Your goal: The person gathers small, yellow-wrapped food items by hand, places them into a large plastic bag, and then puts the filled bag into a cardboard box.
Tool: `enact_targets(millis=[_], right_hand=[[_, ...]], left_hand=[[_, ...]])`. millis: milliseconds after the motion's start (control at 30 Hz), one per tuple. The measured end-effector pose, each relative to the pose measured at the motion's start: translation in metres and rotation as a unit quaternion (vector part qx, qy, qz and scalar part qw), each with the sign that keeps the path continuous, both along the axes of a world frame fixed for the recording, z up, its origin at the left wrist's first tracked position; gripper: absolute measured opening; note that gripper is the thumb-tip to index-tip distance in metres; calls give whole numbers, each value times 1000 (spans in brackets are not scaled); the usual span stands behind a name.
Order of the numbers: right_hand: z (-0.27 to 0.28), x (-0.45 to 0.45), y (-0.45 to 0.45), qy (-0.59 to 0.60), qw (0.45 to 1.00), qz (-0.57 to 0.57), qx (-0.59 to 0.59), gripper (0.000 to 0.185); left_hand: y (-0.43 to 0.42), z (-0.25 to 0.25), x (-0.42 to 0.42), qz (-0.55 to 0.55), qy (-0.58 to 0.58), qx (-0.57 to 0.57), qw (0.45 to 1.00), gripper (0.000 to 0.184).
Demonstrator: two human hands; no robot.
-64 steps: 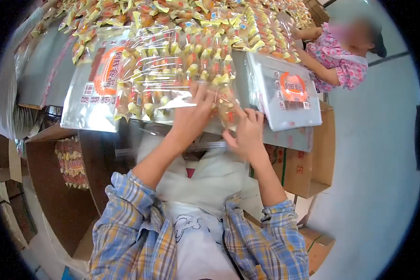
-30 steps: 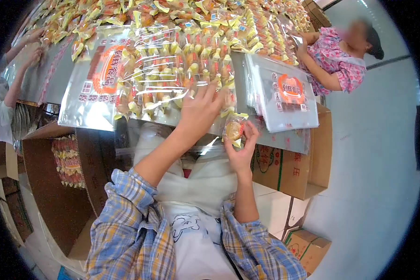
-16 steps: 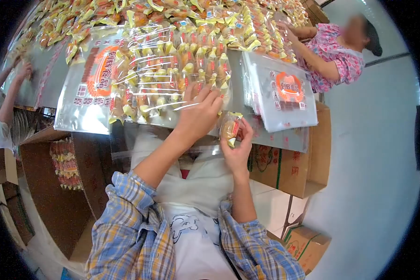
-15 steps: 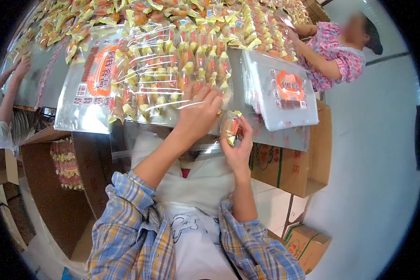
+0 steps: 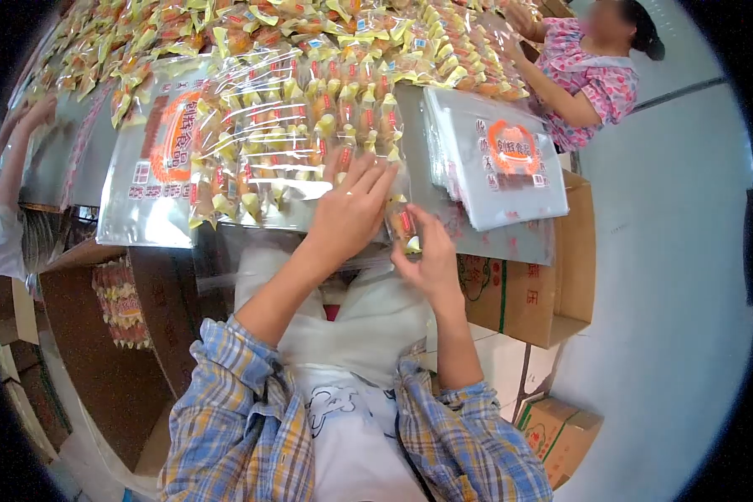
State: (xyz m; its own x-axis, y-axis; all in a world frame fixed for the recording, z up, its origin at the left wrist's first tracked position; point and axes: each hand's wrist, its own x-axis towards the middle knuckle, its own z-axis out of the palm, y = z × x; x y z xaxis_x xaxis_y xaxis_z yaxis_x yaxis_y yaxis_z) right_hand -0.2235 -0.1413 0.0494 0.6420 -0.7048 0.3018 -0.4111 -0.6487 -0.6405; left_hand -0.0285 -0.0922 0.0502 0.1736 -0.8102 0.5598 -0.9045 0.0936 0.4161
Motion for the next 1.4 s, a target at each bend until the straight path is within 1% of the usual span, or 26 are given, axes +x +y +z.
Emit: enact_targets(millis=[33, 67, 100, 167, 200, 267, 300, 367, 433, 533, 633, 700, 733, 767, 867, 967, 1000, 1067, 1100, 1133, 1167, 1233, 1300, 1333, 1367, 1400], right_hand=[[-1, 1, 3, -18, 998, -14, 57, 66], [-3, 2, 6, -61, 995, -27, 76, 66], [-5, 3, 10, -104, 989, -41, 96, 66], [-22, -6, 11, -196, 969, -36, 146, 65], [-19, -8, 16, -200, 971, -26, 128, 66], [-10, -14, 24, -210, 974, -8, 90, 66], [-3, -19, 31, -223, 965, 8, 141, 64], [4, -21, 39, -218, 968, 13, 121, 61], [8, -26, 44, -192, 977, 4, 95, 57], [17, -28, 52, -240, 941, 12, 237, 50], [25, -37, 52, -131, 982, -19, 137, 51], [38, -33, 57, -25, 998, -53, 1, 57], [43, -32, 61, 30, 995, -70, -66, 60], [43, -29, 59, 59, 990, -60, -109, 70], [28, -18, 55, 107, 971, -59, -206, 64], [26, -16, 49, 72, 975, -73, -199, 64], [25, -17, 50, 59, 976, -75, -197, 65], [16, -18, 53, -43, 984, -98, -142, 57], [12, -20, 54, -103, 982, -99, -124, 54], [8, -24, 56, -160, 977, -99, -104, 52], [2, -31, 56, -166, 975, -90, -119, 47], [0, -32, 67, -164, 982, -72, -62, 48], [-5, -24, 74, -162, 985, -64, -20, 48], [-5, -23, 75, -131, 989, -64, -29, 50], [-2, -22, 77, -99, 993, -63, -35, 52], [4, -21, 80, -65, 995, -62, -40, 53]], left_hand=[[0, 0, -1, 2, 19, 6, 1000, 69], [2, 0, -3, 4, 39, 14, 999, 68], [6, -6, -7, 13, 97, 16, 995, 69], [8, -17, 1, -24, 79, -18, 996, 70], [9, -16, 4, -42, 69, -36, 996, 71], [11, -13, -1, -21, 71, -63, 995, 65], [11, -11, -2, -22, 63, -75, 995, 63], [13, -12, -2, -34, 54, -106, 992, 63], [19, -14, -6, -48, 90, -127, 987, 63], [37, -15, -13, -73, 131, -130, 980, 60], [47, -21, -16, -100, 111, -121, 981, 57], [52, -16, -18, -99, 61, -128, 985, 52], [54, -9, -20, -95, 64, -120, 986, 52], [56, -3, -22, -93, 67, -110, 987, 51], [54, -1, -27, -132, 120, -129, 975, 54], [65, -4, -35, -183, 145, -157, 960, 55], [71, -7, -39, -165, 210, -173, 948, 53], [74, -10, -45, -128, 331, -207, 911, 51], [76, -9, -32, -102, 284, -184, 935, 53], [80, -8, -22, -112, 285, -130, 943, 57], [84, -7, -15, -122, 287, -72, 947, 60], [87, -9, -15, -155, 282, 17, 947, 72], [86, -4, -24, -228, 479, 37, 847, 70], [86, -1, -30, -261, 567, 46, 780, 70], [88, -1, -38, -259, 676, 41, 688, 68], [88, -3, -37, -247, 662, 44, 706, 69]])
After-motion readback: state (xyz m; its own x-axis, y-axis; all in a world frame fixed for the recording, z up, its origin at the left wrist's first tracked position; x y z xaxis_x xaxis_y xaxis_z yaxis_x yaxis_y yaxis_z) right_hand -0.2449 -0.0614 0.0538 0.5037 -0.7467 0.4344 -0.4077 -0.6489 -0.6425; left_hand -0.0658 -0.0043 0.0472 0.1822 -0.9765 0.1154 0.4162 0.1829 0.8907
